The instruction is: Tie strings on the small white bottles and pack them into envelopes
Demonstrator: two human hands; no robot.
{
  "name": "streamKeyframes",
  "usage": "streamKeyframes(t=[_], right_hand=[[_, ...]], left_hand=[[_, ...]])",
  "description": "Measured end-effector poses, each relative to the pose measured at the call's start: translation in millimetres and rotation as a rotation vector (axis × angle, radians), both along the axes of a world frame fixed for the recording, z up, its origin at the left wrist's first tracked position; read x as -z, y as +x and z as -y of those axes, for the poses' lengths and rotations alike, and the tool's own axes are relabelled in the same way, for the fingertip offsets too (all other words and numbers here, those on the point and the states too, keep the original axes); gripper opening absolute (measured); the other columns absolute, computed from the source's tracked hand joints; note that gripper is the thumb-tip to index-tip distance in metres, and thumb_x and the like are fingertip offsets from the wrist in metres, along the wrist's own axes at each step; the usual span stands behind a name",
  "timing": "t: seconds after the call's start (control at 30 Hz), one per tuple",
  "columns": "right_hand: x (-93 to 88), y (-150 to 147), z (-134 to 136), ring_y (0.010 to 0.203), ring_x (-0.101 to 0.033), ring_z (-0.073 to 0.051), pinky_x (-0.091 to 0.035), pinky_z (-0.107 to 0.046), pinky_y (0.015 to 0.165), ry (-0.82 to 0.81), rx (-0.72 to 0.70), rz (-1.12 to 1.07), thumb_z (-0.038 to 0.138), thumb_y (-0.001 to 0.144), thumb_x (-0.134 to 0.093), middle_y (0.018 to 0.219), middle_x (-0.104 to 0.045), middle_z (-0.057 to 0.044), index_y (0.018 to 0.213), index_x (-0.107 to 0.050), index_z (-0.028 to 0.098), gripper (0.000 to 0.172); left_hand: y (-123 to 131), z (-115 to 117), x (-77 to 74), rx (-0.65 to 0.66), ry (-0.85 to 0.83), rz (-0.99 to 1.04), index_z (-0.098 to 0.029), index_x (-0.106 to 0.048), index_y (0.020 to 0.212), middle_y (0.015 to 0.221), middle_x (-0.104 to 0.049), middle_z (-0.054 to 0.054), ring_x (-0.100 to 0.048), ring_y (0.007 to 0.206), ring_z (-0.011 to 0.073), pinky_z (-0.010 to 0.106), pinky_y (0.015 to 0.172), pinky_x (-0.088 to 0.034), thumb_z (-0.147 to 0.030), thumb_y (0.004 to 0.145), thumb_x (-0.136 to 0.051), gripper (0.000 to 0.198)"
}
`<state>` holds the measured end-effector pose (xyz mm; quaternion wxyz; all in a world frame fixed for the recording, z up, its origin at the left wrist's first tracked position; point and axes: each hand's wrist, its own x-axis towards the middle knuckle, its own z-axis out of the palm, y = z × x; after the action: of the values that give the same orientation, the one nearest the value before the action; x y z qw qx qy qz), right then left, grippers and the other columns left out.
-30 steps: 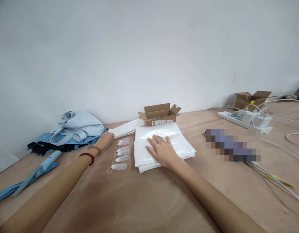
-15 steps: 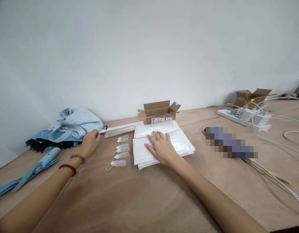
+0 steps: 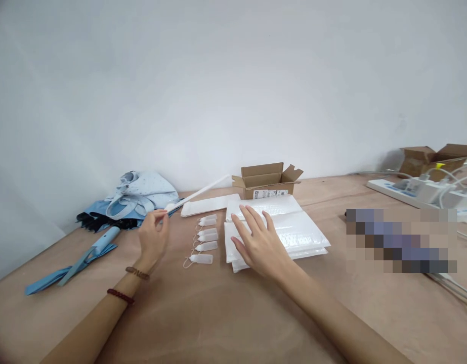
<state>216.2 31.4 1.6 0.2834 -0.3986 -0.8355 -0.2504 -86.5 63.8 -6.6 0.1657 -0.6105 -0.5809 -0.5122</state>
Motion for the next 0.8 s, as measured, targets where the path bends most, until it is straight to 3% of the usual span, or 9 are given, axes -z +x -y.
streamKeyframes(t=[0.13,0.23,0.33,0.4,0.5,0.63,0.7,0.8], right_hand=[[-0.7,-2.7,4.1,0.139,-0.021,-0.029,-0.030,-0.051,0.105,0.073,-0.079,-0.002,0.017,0.091,-0.038,0.149,-0.028,-0.016,0.143,-0.031,0.018,0.052],[-1.2,-1.0,2.8,0.140,-0.016,-0.028,-0.028,-0.052,0.106,0.083,-0.065,0.022,0.008,0.089,-0.036,0.150,-0.025,-0.015,0.145,-0.025,0.020,0.058],[-0.8,2.2,-0.7,0.139,-0.019,-0.030,-0.030,-0.052,0.104,0.099,-0.030,0.059,0.005,0.090,-0.032,0.146,-0.032,-0.020,0.143,-0.030,0.014,0.053],[-0.2,4.4,-2.3,0.138,-0.023,-0.031,-0.034,-0.051,0.101,0.093,-0.026,0.096,0.003,0.090,-0.030,0.143,-0.037,-0.022,0.140,-0.034,0.010,0.050],[1.5,7.2,-0.8,0.137,-0.025,-0.031,-0.037,-0.050,0.099,0.081,-0.053,0.148,0.001,0.090,-0.030,0.141,-0.041,-0.022,0.139,-0.035,0.007,0.049],[4.2,7.9,8.5,0.137,-0.026,-0.031,-0.038,-0.050,0.099,0.088,-0.118,0.205,0.002,0.089,-0.033,0.141,-0.040,-0.021,0.139,-0.033,0.009,0.050],[4.4,6.2,13.5,0.137,-0.025,-0.030,-0.036,-0.051,0.100,0.057,-0.153,0.208,0.005,0.090,-0.036,0.143,-0.039,-0.019,0.140,-0.033,0.012,0.051],[2.4,1.9,17.4,0.137,-0.023,-0.032,-0.031,-0.055,0.102,-0.031,-0.189,0.190,0.028,0.092,-0.043,0.147,-0.032,-0.017,0.141,-0.032,0.018,0.051]], left_hand=[[41.8,18.0,-1.3,0.203,0.111,-0.147,-0.018,-0.054,0.089,0.100,-0.062,0.011,-0.057,0.104,0.0209,0.039,0.093,-0.044,-0.020,0.088,-0.045,0.009],[66.7,31.7,-2.1,0.407,0.057,-0.264,-0.019,-0.056,0.094,0.107,-0.063,0.011,-0.052,0.114,0.0210,0.041,0.100,-0.040,-0.016,0.087,-0.047,0.012],[80.8,41.4,-4.9,0.509,-0.035,-0.246,-0.019,-0.059,0.099,0.115,-0.062,0.011,-0.047,0.122,0.0217,0.042,0.105,-0.036,-0.018,0.089,-0.046,0.017],[84.8,44.4,-7.5,0.517,-0.084,-0.100,-0.019,-0.060,0.106,0.123,-0.059,0.010,-0.044,0.125,0.0227,0.043,0.108,-0.033,-0.023,0.089,-0.046,0.022],[86.4,43.2,-11.7,0.542,-0.217,0.350,-0.018,-0.054,0.122,0.131,-0.054,0.011,-0.047,0.124,0.0251,0.041,0.104,-0.037,-0.037,0.089,-0.048,0.039],[85.1,37.4,-18.2,0.834,-0.587,0.993,-0.010,-0.060,0.116,0.111,-0.067,0.016,-0.062,0.101,0.0291,0.037,0.081,-0.051,-0.055,0.085,-0.046,0.057],[83.4,37.0,-20.8,0.912,-0.690,1.105,-0.009,-0.065,0.108,0.101,-0.070,0.015,-0.066,0.092,0.0275,0.033,0.074,-0.053,-0.048,0.079,-0.060,0.049],[80.0,40.7,-21.4,0.924,-0.737,1.106,-0.010,-0.068,0.103,0.092,-0.073,0.012,-0.068,0.081,0.0232,0.030,0.070,-0.053,-0.031,0.071,-0.072,0.039]])
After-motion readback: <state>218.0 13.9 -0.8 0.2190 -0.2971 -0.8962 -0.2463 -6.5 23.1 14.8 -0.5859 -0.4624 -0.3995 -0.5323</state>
